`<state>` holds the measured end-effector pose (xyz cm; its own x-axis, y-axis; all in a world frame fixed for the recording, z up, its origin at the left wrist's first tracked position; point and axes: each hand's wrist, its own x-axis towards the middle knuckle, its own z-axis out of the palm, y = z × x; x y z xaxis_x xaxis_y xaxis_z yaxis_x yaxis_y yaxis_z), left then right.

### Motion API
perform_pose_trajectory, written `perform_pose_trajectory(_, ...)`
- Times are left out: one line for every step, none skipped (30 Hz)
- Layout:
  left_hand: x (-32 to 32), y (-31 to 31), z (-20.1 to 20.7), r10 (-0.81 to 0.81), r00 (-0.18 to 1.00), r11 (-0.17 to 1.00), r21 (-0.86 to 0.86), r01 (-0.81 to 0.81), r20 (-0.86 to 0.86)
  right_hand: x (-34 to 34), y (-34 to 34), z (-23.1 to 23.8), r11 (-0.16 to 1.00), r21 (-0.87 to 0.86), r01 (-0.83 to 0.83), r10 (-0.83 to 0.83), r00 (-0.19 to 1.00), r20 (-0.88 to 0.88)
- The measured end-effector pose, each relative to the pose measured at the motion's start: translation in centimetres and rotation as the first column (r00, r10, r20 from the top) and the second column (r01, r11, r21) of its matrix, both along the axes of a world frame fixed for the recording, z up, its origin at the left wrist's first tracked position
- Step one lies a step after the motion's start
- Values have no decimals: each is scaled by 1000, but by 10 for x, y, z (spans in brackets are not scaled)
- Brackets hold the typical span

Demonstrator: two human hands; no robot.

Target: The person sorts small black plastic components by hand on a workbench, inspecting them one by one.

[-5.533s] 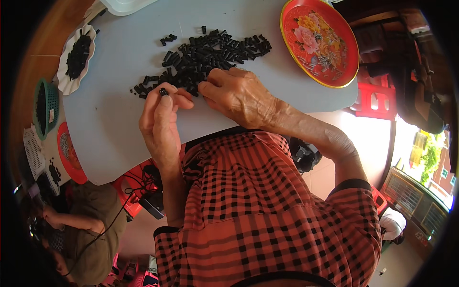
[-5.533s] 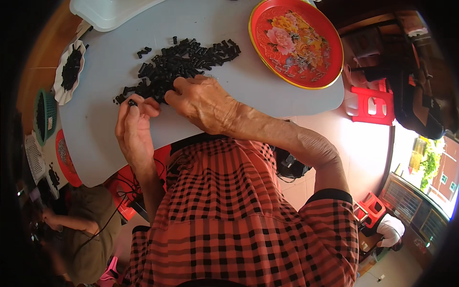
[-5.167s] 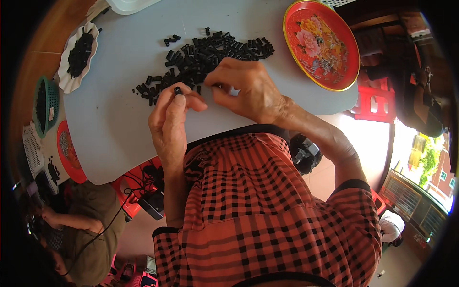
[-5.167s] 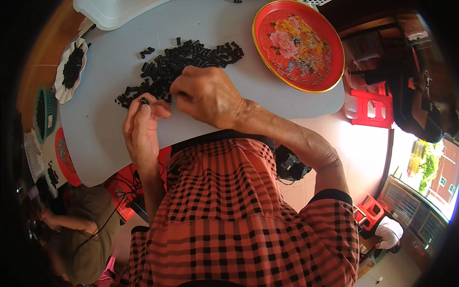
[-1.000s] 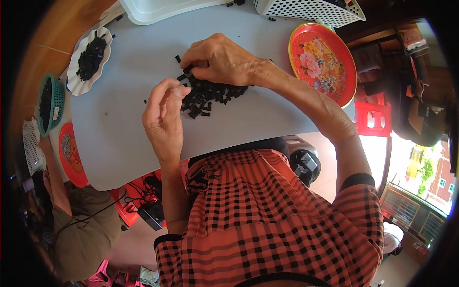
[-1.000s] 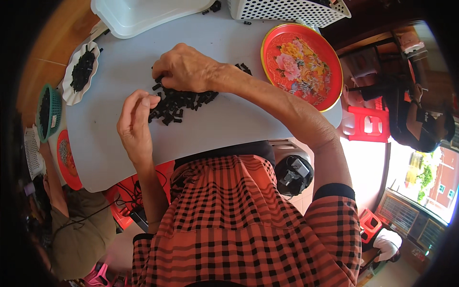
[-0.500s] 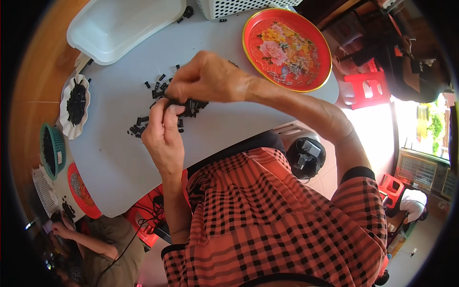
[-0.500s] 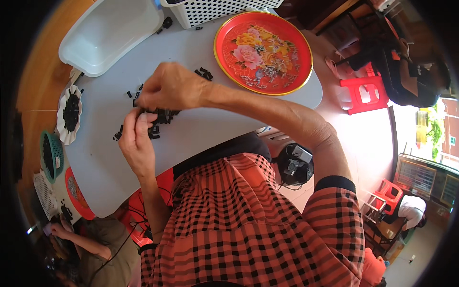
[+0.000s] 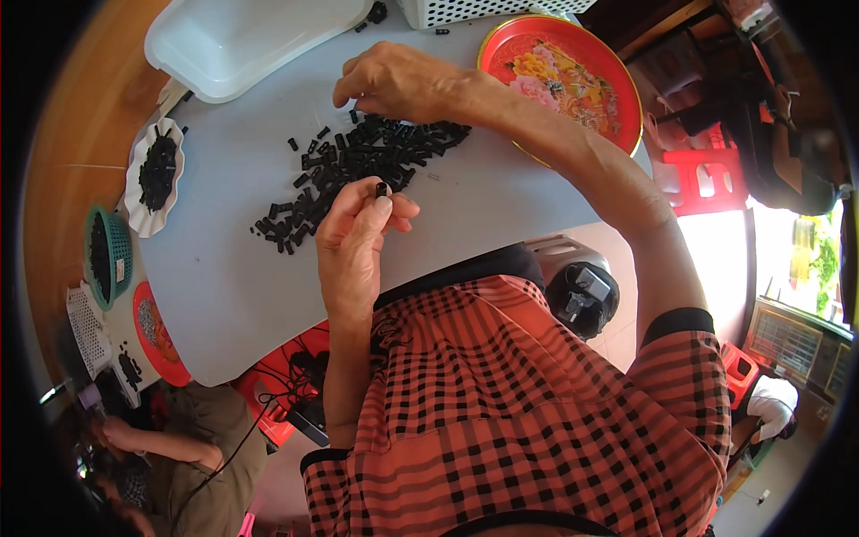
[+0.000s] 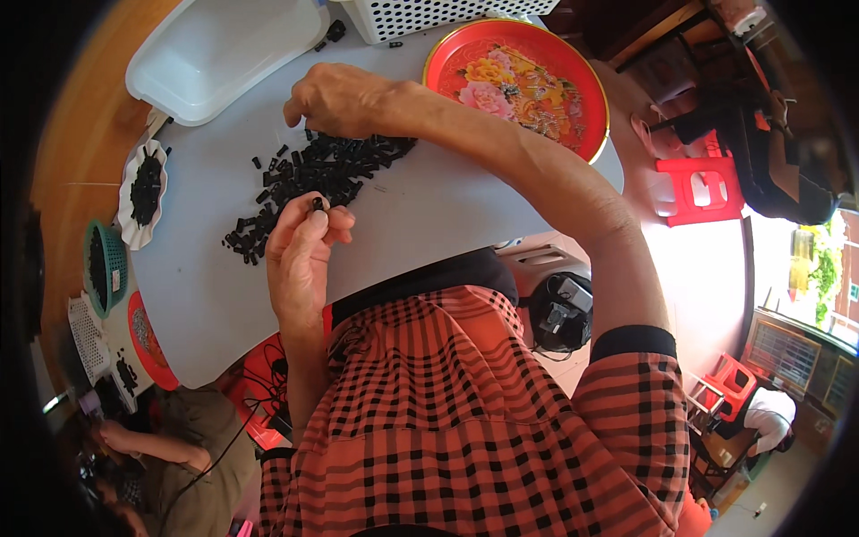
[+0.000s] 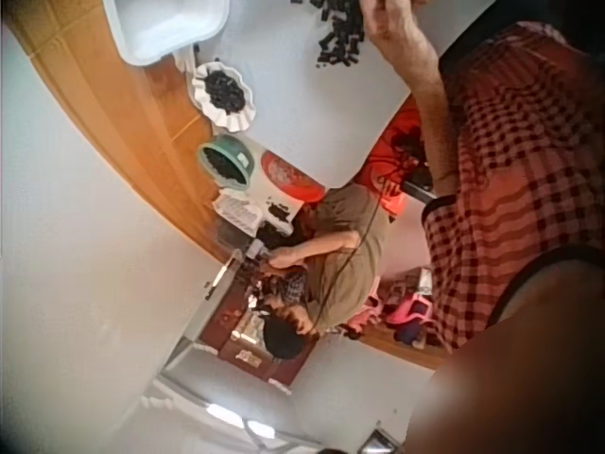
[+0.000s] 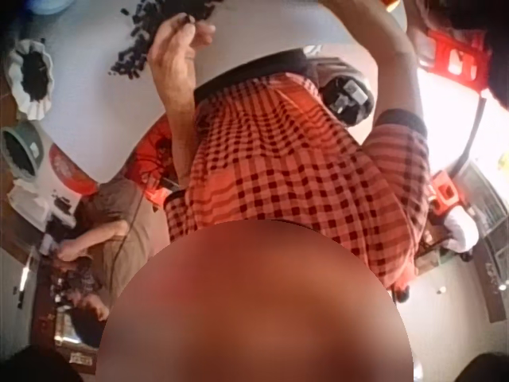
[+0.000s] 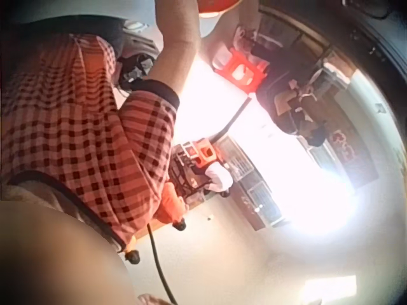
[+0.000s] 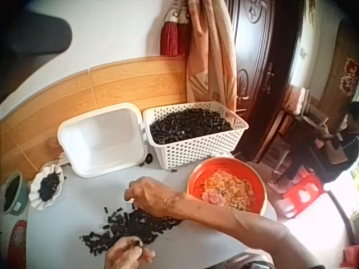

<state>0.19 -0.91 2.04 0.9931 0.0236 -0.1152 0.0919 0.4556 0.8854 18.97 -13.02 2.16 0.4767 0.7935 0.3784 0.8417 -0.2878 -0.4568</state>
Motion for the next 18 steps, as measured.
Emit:
perform_pose_trajectory(0, 2, 0, 7, 1000, 1000, -14, -7, -8, 3, 4, -2, 997, -55, -47, 47, 999, -6)
perform_pose_trajectory(1, 3, 0, 12, 1000, 999, -30, -13, -16, 5, 6, -3, 985, -167, -50, 47, 999, -26)
perform_pose_trajectory(1, 5, -1, 22, 1000, 999, -31, -22, -17, 7, 10, -2, 984, -168, -60, 56, 998, -27)
perform_pose_trajectory(1, 7, -2, 35, 999, 998, -52, -36, -36, 9, 13, -1, 970, -234, -67, 68, 998, -4)
perform_pose_trajectory(2, 9, -4, 46, 997, 996, -73, -49, -54, 11, 14, 0, 951, -300, -71, 80, 997, 19)
perform_pose_trajectory(3, 11, -3, 45, 997, 994, -92, -51, -69, 10, 16, 0, 950, -301, -78, 87, 996, 15)
perform_pose_trajectory(4, 12, -3, 50, 996, 994, -94, -57, -74, 8, 14, 1, 960, -273, -66, 73, 997, 16)
perform_pose_trajectory(5, 14, -4, 56, 996, 992, -109, -63, -64, 7, 13, 0, 968, -244, -51, 56, 998, 16)
perform_pose_trajectory(6, 14, -5, 57, 997, 990, -125, -63, -53, 7, 10, -1, 968, -247, -50, 55, 998, 14)
perform_pose_trajectory(7, 15, -5, 53, 997, 990, -127, -60, -55, 6, 7, -2, 980, -195, -31, 39, 998, 40)
perform_pose_trajectory(7, 17, -6, 57, 997, 990, -128, -62, -44, 6, 3, -3, 990, -143, -11, 21, 998, 66)
perform_pose_trajectory(7, 18, -7, 59, 998, 990, -128, -63, -34, 4, -2, -1, 989, -146, -5, 14, 998, 62)
perform_pose_trajectory(8, 18, -6, 77, 996, 990, -115, -83, -52, 4, -7, 2, 995, -93, 21, -19, 1000, 23)
perform_pose_trajectory(8, 20, -5, 66, 997, 990, -125, -71, -43, 3, -12, 5, 998, -40, 52, -53, 998, -18)
perform_pose_trajectory(9, 21, -6, 48, 998, 989, -140, -53, -37, 4, -17, 6, 997, -6, 82, -82, 995, -62)
perform_pose_trajectory(9, 21, -4, 41, 999, 990, -131, -44, -28, 5, -24, 8, 993, 20, 114, -112, 990, -81)
perform_pose_trajectory(9, 20, -3, 17, 1000, 991, -129, -20, -20, 4, -30, 9, 988, 45, 148, -143, 985, -100)
perform_pose_trajectory(9, 18, -1, -8, 1000, 992, -124, 7, -6, 4, -37, 11, 982, 72, 177, -171, 982, -80)
